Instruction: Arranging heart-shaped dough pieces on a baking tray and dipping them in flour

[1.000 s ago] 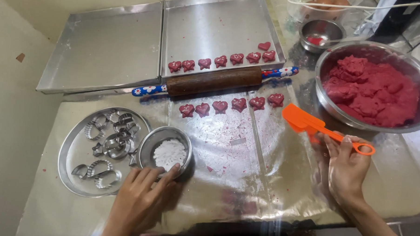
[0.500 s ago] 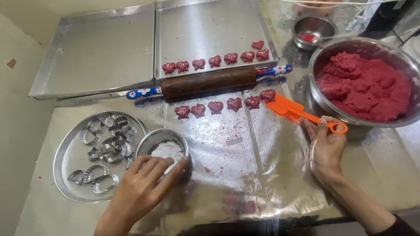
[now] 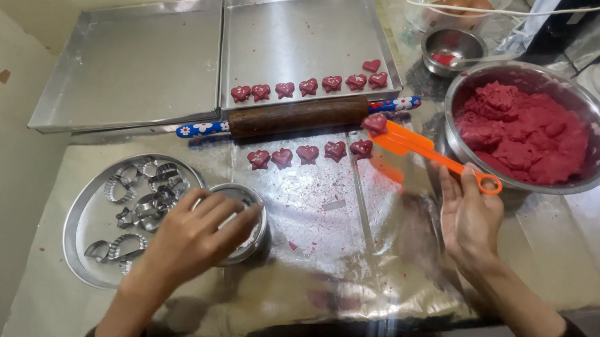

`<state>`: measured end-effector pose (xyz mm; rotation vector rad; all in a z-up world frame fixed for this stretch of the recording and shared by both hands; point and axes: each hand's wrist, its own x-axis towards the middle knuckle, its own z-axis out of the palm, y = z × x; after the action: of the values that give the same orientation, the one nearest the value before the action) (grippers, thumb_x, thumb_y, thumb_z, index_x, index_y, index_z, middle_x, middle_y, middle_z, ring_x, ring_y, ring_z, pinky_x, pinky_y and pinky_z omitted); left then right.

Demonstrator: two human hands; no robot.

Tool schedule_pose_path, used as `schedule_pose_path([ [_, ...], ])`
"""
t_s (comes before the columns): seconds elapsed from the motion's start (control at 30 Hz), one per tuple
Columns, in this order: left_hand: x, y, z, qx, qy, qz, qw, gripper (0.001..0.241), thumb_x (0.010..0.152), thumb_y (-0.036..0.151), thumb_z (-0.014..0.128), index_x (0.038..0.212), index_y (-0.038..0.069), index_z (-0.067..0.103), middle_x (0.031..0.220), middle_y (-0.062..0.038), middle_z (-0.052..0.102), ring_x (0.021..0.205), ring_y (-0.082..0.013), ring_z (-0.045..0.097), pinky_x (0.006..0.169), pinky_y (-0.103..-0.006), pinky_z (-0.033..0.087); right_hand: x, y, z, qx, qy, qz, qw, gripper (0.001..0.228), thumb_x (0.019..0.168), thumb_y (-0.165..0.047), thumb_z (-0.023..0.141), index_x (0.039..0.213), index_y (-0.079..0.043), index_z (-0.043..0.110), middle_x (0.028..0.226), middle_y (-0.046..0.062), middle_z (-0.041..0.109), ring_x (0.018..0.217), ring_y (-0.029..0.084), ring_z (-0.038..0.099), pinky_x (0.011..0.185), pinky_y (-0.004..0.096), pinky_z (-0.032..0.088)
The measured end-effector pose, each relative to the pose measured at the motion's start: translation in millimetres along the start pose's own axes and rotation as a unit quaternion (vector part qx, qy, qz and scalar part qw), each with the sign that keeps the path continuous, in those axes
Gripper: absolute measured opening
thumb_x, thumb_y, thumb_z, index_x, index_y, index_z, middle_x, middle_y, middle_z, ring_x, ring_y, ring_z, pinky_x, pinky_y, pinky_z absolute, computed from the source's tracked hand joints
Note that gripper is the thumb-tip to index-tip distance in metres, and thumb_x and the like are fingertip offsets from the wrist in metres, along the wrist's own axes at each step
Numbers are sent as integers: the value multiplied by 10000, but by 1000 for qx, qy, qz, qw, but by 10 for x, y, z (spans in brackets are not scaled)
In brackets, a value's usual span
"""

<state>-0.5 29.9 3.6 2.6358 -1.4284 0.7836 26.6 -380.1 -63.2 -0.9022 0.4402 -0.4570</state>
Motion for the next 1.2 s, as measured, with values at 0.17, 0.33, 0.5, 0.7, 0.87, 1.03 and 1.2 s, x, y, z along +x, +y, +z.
schedule_pose_path([
  [0.17, 478, -557, -110, -1, -3, -98, 995, 144, 946, 153, 742, 1087, 124, 747, 841, -48, 737, 726, -178, 683, 692, -299, 536, 334, 355, 786, 64, -74, -7, 995, 107, 1048, -49, 565, 1100, 0, 486, 1114, 196, 616, 1066, 408, 761, 1077, 392, 632],
  [0.33, 609, -1378, 138, -32, -26, -225, 973, 98, 943, 84, 725, 1035, 73, 757, 837, -84, 722, 756, -274, 732, 710, -405, 564, 789, 1087, 1591, 129, -139, -17, 982, 209, 1028, -1, 560, 1169, 38, 410, 1158, 206, 476, 1038, 532, 726, 1049, 536, 603],
  [0.5, 425, -2208, 795, -181, -37, -329, 926, 267, 909, -29, 653, 1150, 31, 753, 986, -171, 729, 943, -349, 730, 836, -454, 556, 1170, 1791, 2124, 95, -140, 11, 986, 243, 1013, -3, 559, 1109, -3, 335, 1046, 116, 357, 1014, 570, 712, 1042, 519, 584],
  [0.7, 449, -2653, 1338, -121, -17, -301, 946, 376, 831, -124, 617, 1127, 61, 759, 1009, -137, 721, 982, -386, 697, 853, -491, 559, 1118, 1914, 2453, -7, -158, 44, 986, 258, 1010, -1, 550, 1189, 20, 366, 1062, 112, 361, 994, 483, 750, 956, 411, 639],
  [0.87, 670, -2687, 1699, 22, -61, -257, 964, 494, 800, -67, 703, 1214, 202, 722, 1137, -55, 662, 1117, -315, 609, 895, -445, 503, 943, 1926, 2571, -21, -158, 67, 985, 322, 989, 1, 583, 1206, 49, 349, 1091, 135, 349, 1000, 522, 725, 1005, 458, 603],
  [1.03, 753, -2638, 1949, 115, -42, -181, 976, 252, 900, 125, 698, 1098, 278, 722, 1151, -14, 596, 1186, -291, 535, 935, -407, 475, 895, 1940, 2567, -32, -159, 85, 983, 297, 979, 29, 562, 1198, 83, 368, 1049, 110, 320, 1027, 537, 704, 998, 459, 600],
  [1.2, 771, -2581, 2011, 109, -43, -197, 973, 185, 935, 207, 695, 1081, 315, 732, 1228, -14, 552, 1272, -319, 484, 1006, -454, 431, 984, 2006, 2522, -42, -168, 95, 980, 326, 961, 46, 591, 1201, 126, 386, 1019, 100, 338, 1019, 542, 707, 1002, 461, 595],
])
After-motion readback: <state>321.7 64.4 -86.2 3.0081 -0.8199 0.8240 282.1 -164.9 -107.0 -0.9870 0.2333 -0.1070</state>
